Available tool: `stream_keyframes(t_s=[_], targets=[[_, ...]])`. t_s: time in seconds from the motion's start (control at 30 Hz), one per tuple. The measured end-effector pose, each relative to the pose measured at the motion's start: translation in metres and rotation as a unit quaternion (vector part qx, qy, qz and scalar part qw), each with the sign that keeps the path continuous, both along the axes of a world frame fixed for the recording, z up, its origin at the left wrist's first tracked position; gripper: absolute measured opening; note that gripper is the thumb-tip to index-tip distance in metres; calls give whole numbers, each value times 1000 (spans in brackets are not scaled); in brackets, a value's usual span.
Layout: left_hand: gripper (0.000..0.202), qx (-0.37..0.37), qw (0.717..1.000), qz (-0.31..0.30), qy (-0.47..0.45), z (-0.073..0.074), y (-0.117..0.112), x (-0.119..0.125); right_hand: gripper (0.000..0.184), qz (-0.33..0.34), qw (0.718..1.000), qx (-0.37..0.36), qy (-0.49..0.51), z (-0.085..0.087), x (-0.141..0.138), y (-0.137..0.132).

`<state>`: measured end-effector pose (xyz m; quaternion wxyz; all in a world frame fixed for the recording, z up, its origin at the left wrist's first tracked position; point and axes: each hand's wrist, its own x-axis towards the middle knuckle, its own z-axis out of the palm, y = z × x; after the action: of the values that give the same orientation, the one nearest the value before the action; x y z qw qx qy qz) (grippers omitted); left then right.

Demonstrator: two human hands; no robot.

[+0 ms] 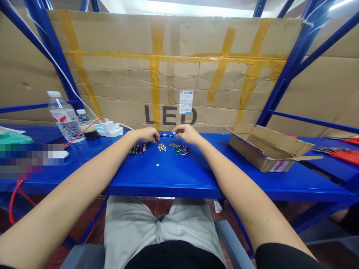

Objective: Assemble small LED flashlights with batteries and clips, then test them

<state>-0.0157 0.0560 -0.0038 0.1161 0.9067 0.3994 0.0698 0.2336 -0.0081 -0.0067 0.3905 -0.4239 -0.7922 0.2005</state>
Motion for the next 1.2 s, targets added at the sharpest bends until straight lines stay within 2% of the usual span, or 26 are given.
stream_keyframes(t_s=[0.17,0.33,0.47,0.77,1.03,1.2], targets=[[12,-3,1000,19,3,0,1,-1,20,-6,1000,4,-7,-2,0,2],[18,-5,999,44,30,7,-1,-7,19,1,1000,-2,0,-2,1,2],[14,-33,996,71,52,12,-6,-9,19,0,1000,-6,1,-3,0,2],[5,-14,996,75,54,13,-14,-3,17,6,1000,-14,-2,-2,-1,-1],[15,47,996,35,63,4,-3,-4,18,12,1000,-11,-6,-3,-1,0],[21,54,993,52,87,4,-1,-6,18,10,1000,-13,-11,-3,-1,1]])
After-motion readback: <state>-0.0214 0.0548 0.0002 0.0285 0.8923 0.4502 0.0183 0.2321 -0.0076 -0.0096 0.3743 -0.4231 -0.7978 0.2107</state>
